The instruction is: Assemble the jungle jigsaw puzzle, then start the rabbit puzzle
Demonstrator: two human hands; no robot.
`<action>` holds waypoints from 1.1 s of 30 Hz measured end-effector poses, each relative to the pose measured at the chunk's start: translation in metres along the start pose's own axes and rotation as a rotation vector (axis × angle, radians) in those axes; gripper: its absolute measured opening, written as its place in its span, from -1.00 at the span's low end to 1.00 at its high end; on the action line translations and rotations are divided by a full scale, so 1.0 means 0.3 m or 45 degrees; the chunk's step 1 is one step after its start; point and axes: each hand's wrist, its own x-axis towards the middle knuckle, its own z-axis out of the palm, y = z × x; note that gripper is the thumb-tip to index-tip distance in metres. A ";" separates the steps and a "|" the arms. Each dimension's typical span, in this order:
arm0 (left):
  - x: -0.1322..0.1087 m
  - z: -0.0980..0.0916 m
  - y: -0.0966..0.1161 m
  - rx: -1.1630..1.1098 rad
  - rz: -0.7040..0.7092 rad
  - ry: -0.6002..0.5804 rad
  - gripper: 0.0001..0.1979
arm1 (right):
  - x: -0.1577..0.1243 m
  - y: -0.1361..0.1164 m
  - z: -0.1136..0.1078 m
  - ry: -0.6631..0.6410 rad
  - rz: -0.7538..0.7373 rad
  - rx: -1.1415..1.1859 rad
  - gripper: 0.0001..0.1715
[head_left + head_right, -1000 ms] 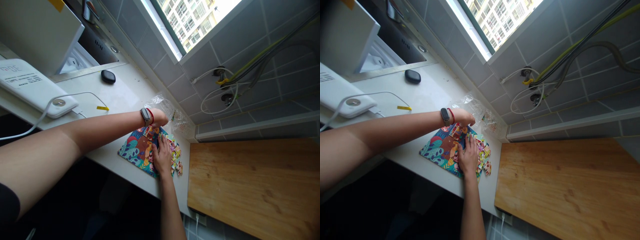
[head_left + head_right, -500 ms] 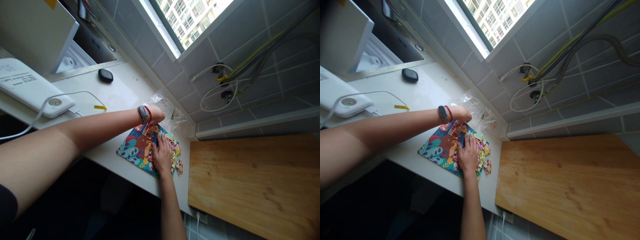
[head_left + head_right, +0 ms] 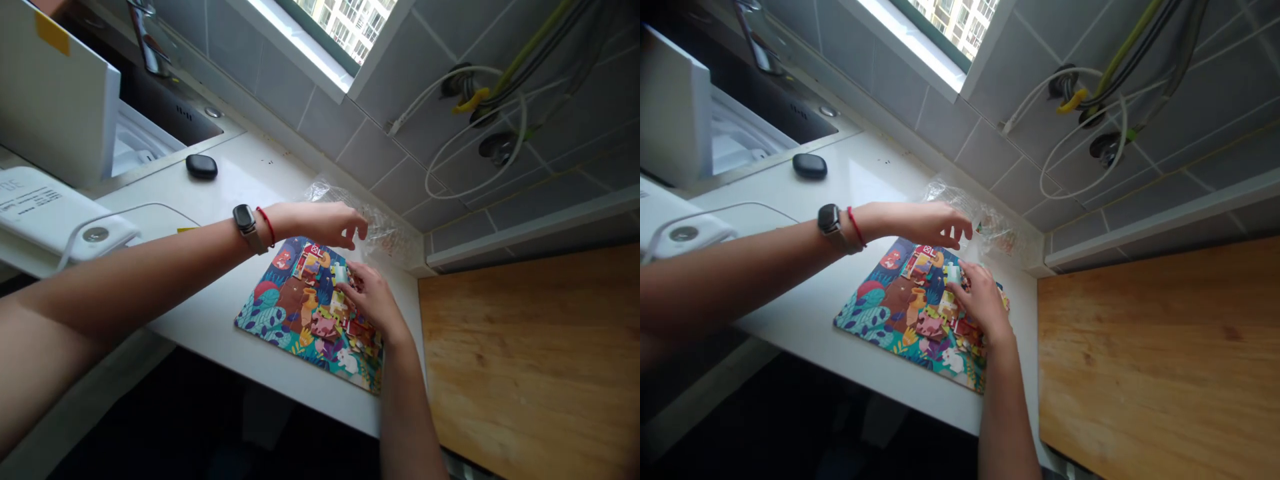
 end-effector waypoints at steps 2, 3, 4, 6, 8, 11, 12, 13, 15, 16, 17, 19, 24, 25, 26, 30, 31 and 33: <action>-0.063 0.052 -0.015 -0.039 0.070 0.099 -0.73 | -0.004 0.004 0.025 0.008 -0.020 -0.045 -0.39; -0.100 0.081 -0.025 -0.021 0.083 0.159 -0.74 | -0.008 0.002 0.037 0.029 -0.023 -0.056 -0.40; -0.137 0.108 -0.038 0.008 0.076 0.201 -0.75 | -0.011 -0.001 0.047 0.051 -0.027 -0.058 -0.41; -0.199 0.152 -0.064 0.076 0.077 0.239 -0.76 | -0.017 -0.006 0.064 0.087 -0.041 -0.037 -0.44; -0.235 0.176 -0.086 0.137 0.081 0.223 -0.71 | -0.021 -0.008 0.077 0.120 -0.045 -0.006 -0.46; -0.244 0.188 -0.099 0.184 0.053 0.194 -0.61 | -0.025 -0.004 0.097 0.163 -0.026 0.039 -0.41; -0.241 0.190 -0.096 0.191 0.035 0.192 -0.55 | -0.025 -0.002 0.104 0.174 -0.026 0.052 -0.39; -0.238 0.193 -0.092 0.195 0.016 0.186 -0.49 | -0.026 0.001 0.110 0.181 -0.032 0.063 -0.37; -0.237 0.200 -0.080 0.191 -0.017 0.148 -0.36 | -0.027 0.003 0.121 0.179 -0.055 0.078 -0.35; -0.239 0.204 -0.074 0.185 -0.033 0.124 -0.33 | -0.027 0.004 0.125 0.175 -0.068 0.084 -0.34; -0.242 0.208 -0.069 0.180 -0.049 0.101 -0.32 | -0.026 0.004 0.127 0.170 -0.080 0.092 -0.34; -0.247 0.213 -0.062 0.172 -0.072 0.065 -0.34 | -0.025 0.005 0.131 0.176 -0.097 0.111 -0.35; -0.250 0.214 -0.058 0.170 -0.083 0.038 -0.40 | -0.021 0.006 0.131 0.210 -0.107 0.159 -0.41; -0.250 0.214 -0.057 0.169 -0.094 0.038 -0.39 | -0.021 0.005 0.130 0.211 -0.107 0.169 -0.43; -0.250 0.214 -0.055 0.165 -0.104 0.042 -0.38 | -0.022 0.003 0.128 0.211 -0.109 0.182 -0.43; -0.253 0.211 -0.048 0.087 -0.109 0.076 -0.31 | -0.028 -0.005 0.119 0.202 -0.134 0.280 -0.39; -0.254 0.210 -0.047 0.054 -0.104 0.079 -0.30 | -0.030 -0.007 0.118 0.208 -0.136 0.304 -0.37; -0.256 0.208 -0.047 0.002 -0.104 0.081 -0.28 | -0.031 -0.010 0.121 0.224 -0.134 0.339 -0.36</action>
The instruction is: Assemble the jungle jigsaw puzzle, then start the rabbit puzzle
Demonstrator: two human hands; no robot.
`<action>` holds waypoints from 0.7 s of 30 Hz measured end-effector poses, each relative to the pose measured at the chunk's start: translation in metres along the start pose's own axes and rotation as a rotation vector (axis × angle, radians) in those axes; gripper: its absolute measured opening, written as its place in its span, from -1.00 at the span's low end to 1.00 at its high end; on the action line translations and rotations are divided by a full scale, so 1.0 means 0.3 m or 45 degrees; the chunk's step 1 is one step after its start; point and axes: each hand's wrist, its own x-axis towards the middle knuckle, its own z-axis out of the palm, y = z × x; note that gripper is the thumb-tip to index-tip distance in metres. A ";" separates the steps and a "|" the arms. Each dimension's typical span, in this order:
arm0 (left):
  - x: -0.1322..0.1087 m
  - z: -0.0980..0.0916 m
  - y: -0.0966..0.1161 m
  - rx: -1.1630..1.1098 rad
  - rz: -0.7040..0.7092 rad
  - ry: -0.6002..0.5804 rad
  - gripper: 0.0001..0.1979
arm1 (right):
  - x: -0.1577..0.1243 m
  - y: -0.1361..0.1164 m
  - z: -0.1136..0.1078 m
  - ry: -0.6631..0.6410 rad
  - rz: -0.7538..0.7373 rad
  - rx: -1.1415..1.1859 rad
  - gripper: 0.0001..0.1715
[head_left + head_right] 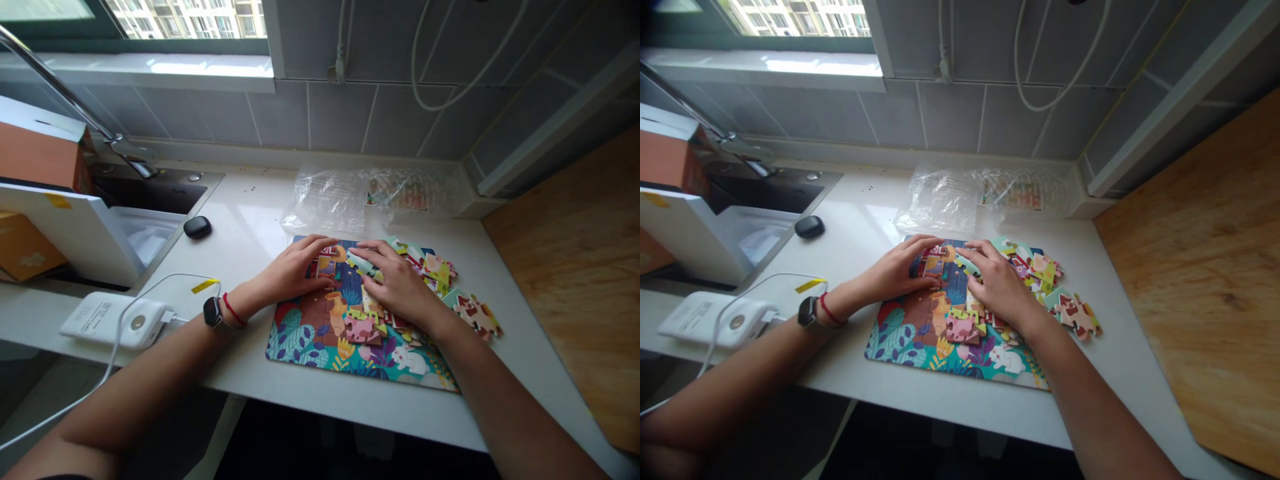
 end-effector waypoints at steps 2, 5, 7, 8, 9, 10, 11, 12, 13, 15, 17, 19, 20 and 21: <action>0.000 -0.001 -0.002 -0.022 -0.001 0.002 -0.27 | 0.000 -0.002 0.005 -0.007 -0.004 0.028 -0.35; 0.003 0.000 -0.007 -0.033 0.017 0.006 -0.30 | 0.004 -0.010 -0.004 0.055 0.000 0.015 -0.41; 0.006 0.004 -0.007 -0.025 0.058 0.017 -0.40 | 0.005 -0.019 -0.036 0.184 0.010 -0.028 -0.50; 0.007 0.006 -0.006 -0.021 0.085 0.025 -0.47 | 0.004 -0.023 -0.060 0.244 0.018 -0.039 -0.56; 0.009 0.008 -0.003 -0.018 0.116 0.036 -0.54 | 0.001 -0.026 -0.088 0.277 0.024 -0.037 -0.61; 0.010 0.010 0.000 -0.019 0.148 0.048 -0.61 | -0.002 -0.028 -0.116 0.277 0.040 -0.023 -0.67; 0.011 0.011 0.004 -0.024 0.175 0.058 -0.66 | -0.007 -0.028 -0.143 0.237 0.056 -0.010 -0.71; 0.012 0.013 0.009 -0.031 0.197 0.065 -0.71 | -0.014 -0.028 -0.166 0.158 0.061 -0.011 -0.74; 0.013 0.014 0.014 -0.038 0.213 0.072 -0.75 | -0.021 -0.027 -0.182 0.059 0.058 -0.021 -0.75; 0.013 0.015 0.022 -0.048 0.227 0.087 -0.81 | -0.039 -0.032 -0.193 -0.148 0.018 -0.054 -0.67; 0.013 0.016 0.027 -0.061 0.233 0.092 -0.84 | -0.058 -0.047 -0.177 -0.305 -0.043 -0.080 -0.54; 0.013 0.017 0.029 -0.068 0.234 0.091 -0.86 | -0.072 -0.071 -0.148 -0.379 -0.084 -0.098 -0.52; 0.013 0.017 0.028 -0.068 0.233 0.090 -0.87 | -0.076 -0.082 -0.132 -0.392 -0.089 -0.104 -0.56; 0.012 0.017 0.028 -0.066 0.229 0.092 -0.87 | -0.078 -0.092 -0.118 -0.398 -0.087 -0.105 -0.61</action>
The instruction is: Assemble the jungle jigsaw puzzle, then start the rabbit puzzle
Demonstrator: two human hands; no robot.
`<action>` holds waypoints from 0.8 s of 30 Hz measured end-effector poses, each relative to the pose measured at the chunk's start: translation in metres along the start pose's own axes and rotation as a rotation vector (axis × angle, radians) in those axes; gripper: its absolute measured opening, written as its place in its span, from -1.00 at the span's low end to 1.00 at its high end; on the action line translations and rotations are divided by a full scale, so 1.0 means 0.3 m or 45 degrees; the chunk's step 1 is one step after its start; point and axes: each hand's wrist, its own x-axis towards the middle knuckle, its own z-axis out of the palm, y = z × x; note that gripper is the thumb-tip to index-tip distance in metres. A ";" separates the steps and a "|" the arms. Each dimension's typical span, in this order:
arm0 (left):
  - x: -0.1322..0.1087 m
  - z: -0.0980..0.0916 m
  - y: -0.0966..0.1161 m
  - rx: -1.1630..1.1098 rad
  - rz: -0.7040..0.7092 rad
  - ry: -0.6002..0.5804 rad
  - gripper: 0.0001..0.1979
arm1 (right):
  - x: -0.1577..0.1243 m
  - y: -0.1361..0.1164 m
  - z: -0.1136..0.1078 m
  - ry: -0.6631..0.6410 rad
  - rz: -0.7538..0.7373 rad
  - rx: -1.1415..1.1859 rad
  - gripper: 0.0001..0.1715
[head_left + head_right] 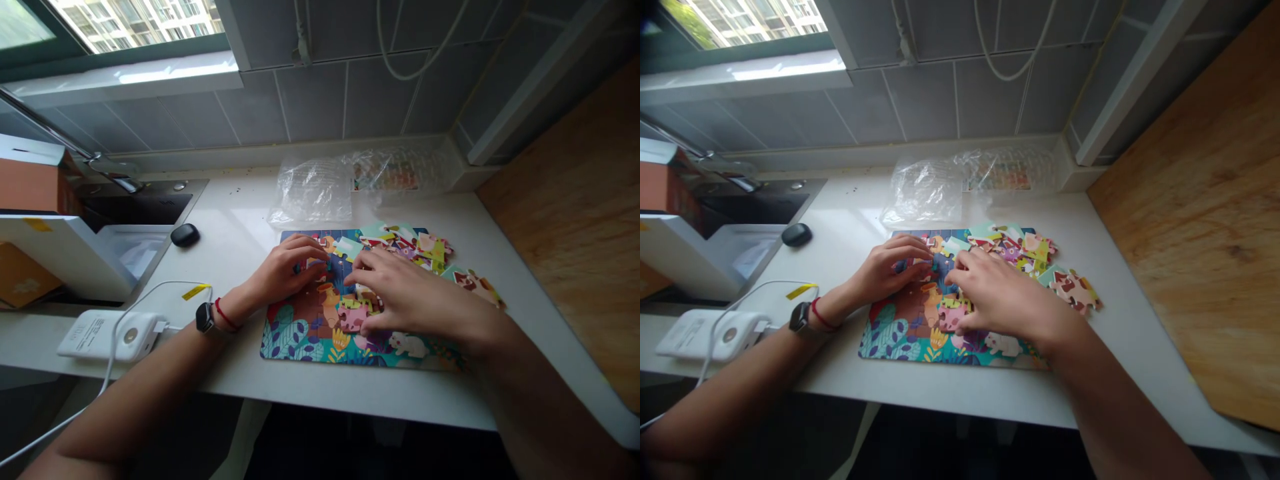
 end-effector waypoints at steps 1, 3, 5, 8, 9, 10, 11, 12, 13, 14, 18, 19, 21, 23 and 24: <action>0.000 0.000 0.000 0.003 -0.004 0.005 -0.87 | 0.005 -0.008 0.010 -0.006 0.005 0.004 -0.67; 0.000 0.000 0.001 0.004 -0.014 0.017 -0.88 | 0.016 -0.016 0.022 -0.041 0.012 0.020 -0.77; 0.000 0.000 0.006 -0.001 -0.031 0.024 -0.88 | 0.030 -0.013 0.022 -0.093 0.009 0.055 -0.84; 0.000 0.001 0.015 -0.006 -0.072 0.021 -0.86 | 0.047 0.002 0.009 -0.103 0.015 0.175 -0.93; 0.000 0.001 0.017 -0.006 -0.081 0.020 -0.86 | 0.052 0.009 0.004 -0.079 0.025 0.215 -0.92; -0.001 0.001 0.019 -0.007 -0.086 0.020 -0.85 | 0.056 0.016 0.000 -0.037 0.045 0.246 -0.88; -0.001 0.001 0.021 -0.012 -0.087 0.018 -0.84 | 0.061 0.024 -0.002 0.019 0.072 0.280 -0.84; -0.002 0.000 0.023 -0.020 -0.086 0.019 -0.82 | 0.066 0.031 -0.001 0.084 0.103 0.326 -0.80; -0.002 -0.001 0.024 -0.032 -0.083 0.020 -0.80 | 0.071 0.038 0.004 0.151 0.132 0.395 -0.77; -0.002 -0.003 0.025 -0.046 -0.075 0.022 -0.79 | 0.077 0.044 0.011 0.220 0.154 0.492 -0.76; -0.002 -0.010 0.030 -0.077 -0.034 -0.002 -0.77 | 0.099 0.048 0.059 0.431 0.210 0.970 -0.65; -0.001 -0.010 0.032 -0.074 -0.043 -0.006 -0.77 | 0.102 0.044 0.069 0.448 0.234 1.059 -0.61; -0.001 -0.010 0.037 -0.079 -0.092 0.008 -0.76 | 0.104 0.030 0.081 0.442 0.278 1.186 -0.54; -0.001 -0.006 0.044 -0.143 -0.166 0.051 -0.77 | 0.103 0.016 0.083 0.423 0.281 1.274 -0.45; -0.001 -0.003 0.047 -0.197 -0.202 0.078 -0.77 | 0.102 0.011 0.082 0.415 0.268 1.307 -0.40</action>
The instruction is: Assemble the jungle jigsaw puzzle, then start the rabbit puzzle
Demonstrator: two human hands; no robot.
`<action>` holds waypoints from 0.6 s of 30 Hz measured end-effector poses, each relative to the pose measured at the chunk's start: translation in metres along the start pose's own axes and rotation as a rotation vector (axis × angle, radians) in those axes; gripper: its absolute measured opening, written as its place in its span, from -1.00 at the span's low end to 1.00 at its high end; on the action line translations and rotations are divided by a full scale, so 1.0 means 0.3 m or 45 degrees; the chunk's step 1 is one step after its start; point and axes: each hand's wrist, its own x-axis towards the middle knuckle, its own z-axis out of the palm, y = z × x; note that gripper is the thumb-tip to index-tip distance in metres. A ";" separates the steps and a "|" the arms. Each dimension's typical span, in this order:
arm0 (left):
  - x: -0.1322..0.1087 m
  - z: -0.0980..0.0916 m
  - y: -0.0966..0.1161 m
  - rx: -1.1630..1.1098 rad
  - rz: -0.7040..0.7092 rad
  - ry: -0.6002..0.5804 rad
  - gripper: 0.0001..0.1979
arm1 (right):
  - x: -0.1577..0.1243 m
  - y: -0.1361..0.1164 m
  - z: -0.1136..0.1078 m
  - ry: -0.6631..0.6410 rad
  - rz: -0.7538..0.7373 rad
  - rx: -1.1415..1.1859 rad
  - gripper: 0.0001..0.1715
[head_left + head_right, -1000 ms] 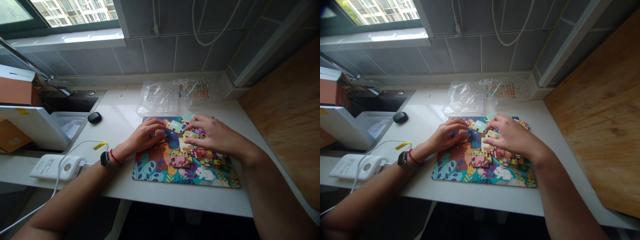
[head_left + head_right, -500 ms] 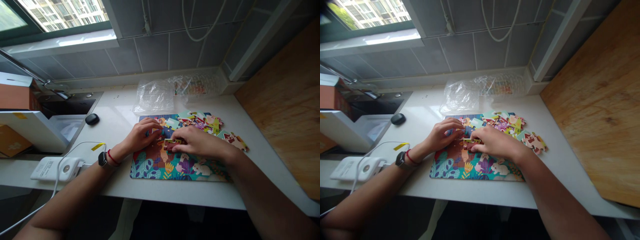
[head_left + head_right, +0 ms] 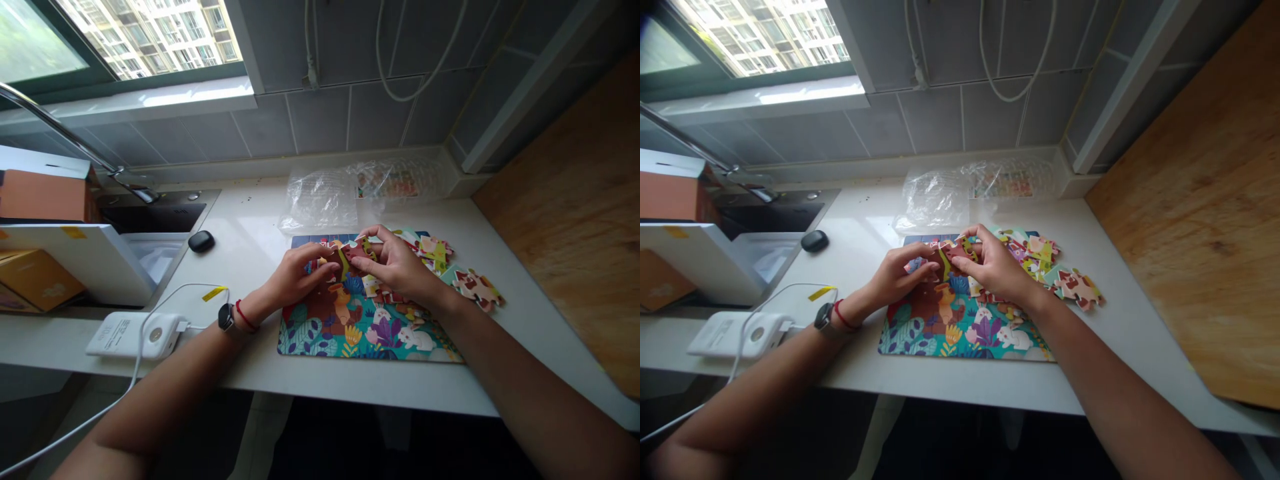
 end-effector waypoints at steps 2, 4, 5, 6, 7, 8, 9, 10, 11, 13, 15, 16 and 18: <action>-0.003 0.008 0.004 -0.118 -0.065 0.060 -0.77 | -0.001 -0.004 0.003 -0.031 -0.016 0.035 -0.32; -0.005 0.015 0.004 -0.213 -0.122 0.112 -0.74 | 0.001 -0.003 0.002 -0.048 -0.024 0.021 -0.38; -0.006 0.017 0.003 -0.248 -0.144 0.134 -0.72 | 0.003 0.000 0.002 -0.050 -0.023 0.010 -0.44; -0.006 0.018 0.001 -0.277 -0.165 0.154 -0.71 | 0.004 0.003 0.002 -0.047 -0.017 0.001 -0.51; -0.006 0.018 -0.001 -0.299 -0.185 0.171 -0.70 | 0.006 0.006 0.002 -0.046 -0.008 -0.002 -0.55; -0.005 0.018 -0.003 -0.314 -0.203 0.188 -0.70 | 0.007 0.009 0.003 -0.046 0.002 -0.001 -0.57; -0.004 0.017 -0.005 -0.326 -0.216 0.208 -0.70 | 0.007 0.011 0.004 -0.049 0.010 0.003 -0.58; -0.003 0.016 -0.007 -0.335 -0.226 0.228 -0.70 | 0.007 0.012 0.005 -0.058 0.019 0.006 -0.58; -0.001 0.014 -0.008 -0.344 -0.233 0.247 -0.69 | 0.006 0.013 0.006 -0.069 0.027 0.005 -0.59; 0.002 0.013 -0.009 -0.365 -0.239 0.278 -0.70 | 0.005 0.011 0.008 -0.083 0.042 -0.001 -0.59; 0.005 0.013 -0.006 -0.384 -0.237 0.286 -0.70 | 0.004 0.007 0.009 -0.083 0.056 -0.013 -0.59; 0.006 0.013 -0.004 -0.393 -0.235 0.283 -0.70 | 0.003 0.004 0.009 -0.074 0.058 -0.017 -0.59; 0.006 0.015 0.000 -0.424 -0.229 0.260 -0.70 | 0.003 -0.005 0.007 -0.034 0.046 -0.020 -0.59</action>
